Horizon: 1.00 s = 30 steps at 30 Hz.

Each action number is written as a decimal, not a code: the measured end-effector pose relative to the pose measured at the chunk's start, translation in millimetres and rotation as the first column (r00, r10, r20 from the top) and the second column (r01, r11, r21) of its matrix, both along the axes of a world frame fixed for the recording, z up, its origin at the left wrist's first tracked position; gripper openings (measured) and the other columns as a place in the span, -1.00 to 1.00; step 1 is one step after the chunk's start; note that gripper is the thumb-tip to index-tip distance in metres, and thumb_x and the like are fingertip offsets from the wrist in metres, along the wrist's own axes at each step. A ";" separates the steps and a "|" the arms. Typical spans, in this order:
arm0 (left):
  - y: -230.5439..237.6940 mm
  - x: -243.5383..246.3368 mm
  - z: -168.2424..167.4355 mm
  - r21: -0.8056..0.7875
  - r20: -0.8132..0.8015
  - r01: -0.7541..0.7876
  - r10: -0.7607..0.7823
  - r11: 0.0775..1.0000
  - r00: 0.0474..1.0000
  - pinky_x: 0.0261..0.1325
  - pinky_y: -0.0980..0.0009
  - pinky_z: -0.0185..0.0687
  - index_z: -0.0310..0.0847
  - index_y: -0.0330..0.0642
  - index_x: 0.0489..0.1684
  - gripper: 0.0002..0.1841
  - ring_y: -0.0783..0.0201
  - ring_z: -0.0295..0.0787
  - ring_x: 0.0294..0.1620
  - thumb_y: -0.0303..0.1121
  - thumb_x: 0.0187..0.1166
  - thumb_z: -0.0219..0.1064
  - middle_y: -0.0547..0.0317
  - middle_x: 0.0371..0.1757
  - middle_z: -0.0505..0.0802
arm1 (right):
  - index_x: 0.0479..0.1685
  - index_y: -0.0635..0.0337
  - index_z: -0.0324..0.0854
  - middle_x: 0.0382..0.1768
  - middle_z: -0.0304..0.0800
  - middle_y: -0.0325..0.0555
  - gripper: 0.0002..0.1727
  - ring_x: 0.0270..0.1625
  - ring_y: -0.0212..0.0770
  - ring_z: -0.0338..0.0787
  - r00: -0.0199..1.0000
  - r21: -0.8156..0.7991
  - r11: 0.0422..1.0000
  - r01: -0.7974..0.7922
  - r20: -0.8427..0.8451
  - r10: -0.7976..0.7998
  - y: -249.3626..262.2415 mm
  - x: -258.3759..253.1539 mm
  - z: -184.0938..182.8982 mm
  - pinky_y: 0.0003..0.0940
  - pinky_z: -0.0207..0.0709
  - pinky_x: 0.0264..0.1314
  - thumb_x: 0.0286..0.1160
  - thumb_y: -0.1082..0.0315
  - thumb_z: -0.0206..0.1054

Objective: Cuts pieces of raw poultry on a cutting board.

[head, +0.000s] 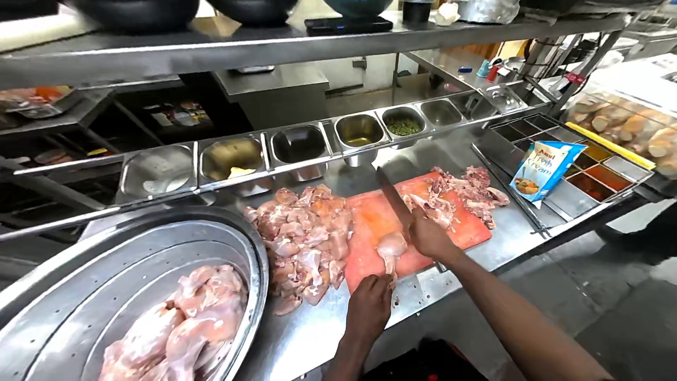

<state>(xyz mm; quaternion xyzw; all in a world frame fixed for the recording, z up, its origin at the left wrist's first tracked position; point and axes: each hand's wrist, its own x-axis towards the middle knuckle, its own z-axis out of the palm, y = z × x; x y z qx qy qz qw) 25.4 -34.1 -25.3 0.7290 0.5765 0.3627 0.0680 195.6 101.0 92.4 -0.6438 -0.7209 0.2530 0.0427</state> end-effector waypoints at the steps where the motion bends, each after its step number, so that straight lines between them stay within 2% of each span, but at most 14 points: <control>1: -1.4 1.2 0.7 -0.017 0.010 -0.002 0.002 1.000 1.000 -0.02 0.23 0.87 0.89 -0.05 0.04 -0.73 0.17 0.91 -0.12 -0.25 0.61 0.28 0.11 -0.15 0.91 | 0.50 0.18 0.35 -0.22 0.79 0.24 -0.57 -0.15 0.29 0.86 1.000 0.069 0.997 -0.017 -0.023 0.018 -10.9 2.2 21.7 0.31 0.69 -0.15 0.77 0.21 0.14; 3: -3.4 2.5 1.8 -0.033 0.018 0.006 -0.005 0.999 1.000 -0.03 0.18 0.88 0.89 -0.08 0.03 -0.73 0.13 0.92 -0.12 -0.26 0.61 0.28 0.08 -0.15 0.92 | 0.36 0.21 0.39 -0.49 0.70 0.10 -0.65 -0.43 0.17 0.81 0.993 0.311 0.949 -0.040 -0.096 0.073 -35.8 8.8 63.4 0.20 0.66 -0.40 0.85 0.16 0.05; 5: -1.7 3.3 1.3 -0.003 0.007 0.003 -0.003 1.000 1.000 -0.05 0.22 0.87 0.89 -0.06 0.00 -0.74 0.16 0.91 -0.15 -0.23 0.62 0.28 0.12 -0.18 0.92 | 0.18 0.25 0.42 -0.69 0.55 -0.16 -0.66 -0.69 -0.10 0.67 0.974 0.657 0.754 0.006 -0.175 0.145 -53.5 12.0 83.6 -0.05 0.57 -0.68 0.82 0.14 -0.01; 7: -0.5 4.6 0.1 0.012 0.000 0.000 0.000 1.000 1.000 -0.04 0.28 0.87 0.89 -0.03 -0.02 -0.74 0.22 0.91 -0.15 -0.21 0.62 0.28 0.17 -0.19 0.92 | 0.19 0.35 0.42 -0.65 0.57 -0.19 -0.60 -0.69 -0.20 0.65 0.961 0.792 0.599 0.118 -0.244 0.132 -67.1 5.0 75.6 -0.15 0.58 -0.69 0.83 0.13 -0.04; 8: 0.4 4.7 1.0 0.007 0.006 0.008 -0.008 1.000 1.000 -0.02 0.27 0.87 0.89 -0.03 -0.01 -0.75 0.21 0.91 -0.12 -0.22 0.63 0.29 0.17 -0.17 0.93 | 0.19 0.41 0.41 -0.64 0.59 -0.15 -0.58 -0.68 -0.17 0.67 0.967 0.782 0.609 0.133 -0.238 0.094 -72.5 -0.2 58.4 -0.14 0.62 -0.67 0.81 0.15 -0.01; 9: 1.6 4.2 2.0 0.007 0.018 0.021 -0.021 1.000 1.000 -0.02 0.23 0.87 0.90 -0.05 -0.01 -0.75 0.18 0.92 -0.12 -0.24 0.61 0.30 0.13 -0.17 0.93 | 0.16 0.44 0.42 -0.63 0.63 -0.07 -0.60 -0.64 -0.08 0.73 0.984 0.690 0.718 0.090 -0.172 0.042 -76.6 -5.0 36.1 -0.08 0.67 -0.59 0.75 0.18 0.04; 10: 4.0 3.6 2.4 0.013 0.019 0.032 -0.032 0.999 0.999 -0.02 0.20 0.88 0.90 -0.08 -0.01 -0.75 0.15 0.93 -0.12 -0.27 0.61 0.30 0.10 -0.17 0.93 | 0.25 0.42 0.38 -0.51 0.72 0.08 -0.60 -0.46 0.10 0.84 0.997 0.418 0.908 0.014 -0.070 0.017 -74.1 -9.5 17.0 0.08 0.73 -0.37 0.72 0.22 0.10; 11: 3.8 3.5 0.9 0.022 0.014 0.036 -0.036 0.999 0.999 -0.03 0.21 0.88 0.90 -0.07 -0.02 -0.76 0.16 0.92 -0.13 -0.26 0.62 0.29 0.11 -0.18 0.92 | 0.42 0.36 0.28 -0.29 0.77 0.20 -0.52 -0.21 0.23 0.87 0.999 0.063 0.997 -0.034 0.016 0.033 -62.1 -13.5 -2.7 0.20 0.72 -0.10 0.71 0.21 0.16; 12: -0.1 3.5 -0.8 0.015 0.006 0.045 -0.045 0.999 0.999 -0.04 0.22 0.88 0.89 -0.06 -0.03 -0.76 0.17 0.92 -0.14 -0.25 0.64 0.29 0.13 -0.19 0.92 | 0.49 0.31 0.24 -0.16 0.77 0.24 -0.45 -0.10 0.24 0.87 0.996 -0.185 0.982 -0.050 0.067 0.064 -50.4 -15.6 -20.3 0.22 0.72 -0.02 0.67 0.19 0.26; 13: 2.2 3.1 -1.1 0.018 -0.004 0.046 -0.046 0.999 0.999 -0.04 0.23 0.88 0.90 -0.05 -0.02 -0.76 0.18 0.92 -0.13 -0.23 0.65 0.29 0.14 -0.19 0.92 | 0.45 0.24 0.25 -0.15 0.76 0.19 -0.45 -0.14 0.19 0.87 0.992 -0.289 0.956 -0.057 0.096 0.088 -37.8 -17.6 -27.5 0.16 0.73 -0.09 0.63 0.18 0.32; 19: 1.6 -4.6 -8.2 0.058 -0.016 -0.031 0.032 0.998 0.999 -0.10 0.27 0.87 0.90 -0.05 -0.07 -0.75 0.22 0.93 -0.18 -0.26 0.62 0.26 0.17 -0.22 0.93 | 0.41 0.20 0.27 -0.10 0.77 0.18 -0.53 -0.02 0.21 0.87 0.977 -0.289 0.955 -0.073 0.174 0.127 -40.0 -20.2 -29.1 0.17 0.72 0.00 0.63 0.25 0.28; 23: 4.0 -17.4 -9.6 0.046 0.034 -0.146 0.144 0.988 0.989 -0.13 0.24 0.88 0.92 -0.08 -0.09 -0.76 0.23 0.94 -0.22 -0.28 0.56 0.29 0.18 -0.22 0.95 | 0.57 0.20 0.21 0.06 0.75 0.27 -0.50 0.14 0.29 0.83 0.974 -0.362 0.930 -0.054 0.188 0.129 -75.0 10.6 -20.7 0.27 0.68 0.14 0.71 0.28 0.14; 26: 7.6 -27.0 -10.5 0.042 0.047 -0.178 0.176 0.983 0.983 -0.15 0.25 0.87 0.91 -0.07 -0.10 -0.76 0.25 0.92 -0.26 -0.31 0.54 0.28 0.20 -0.22 0.95 | 0.56 0.18 0.22 -0.05 0.75 0.24 -0.51 0.00 0.25 0.85 0.985 -0.410 0.911 -0.032 0.140 0.098 -90.1 46.2 -20.6 0.24 0.69 0.05 0.77 0.17 0.11; 30: 32.7 -33.6 7.0 0.160 -0.027 -0.052 0.057 0.986 0.998 0.04 0.21 0.88 0.91 -0.13 -0.06 -0.75 0.19 0.95 -0.06 -0.41 0.57 0.25 0.15 -0.06 0.97 | 0.54 0.16 0.30 -0.14 0.73 0.18 -0.55 -0.23 0.12 0.82 0.998 -0.371 0.928 -0.035 0.034 0.051 -59.1 72.6 -28.3 0.11 0.69 -0.12 0.84 0.13 0.07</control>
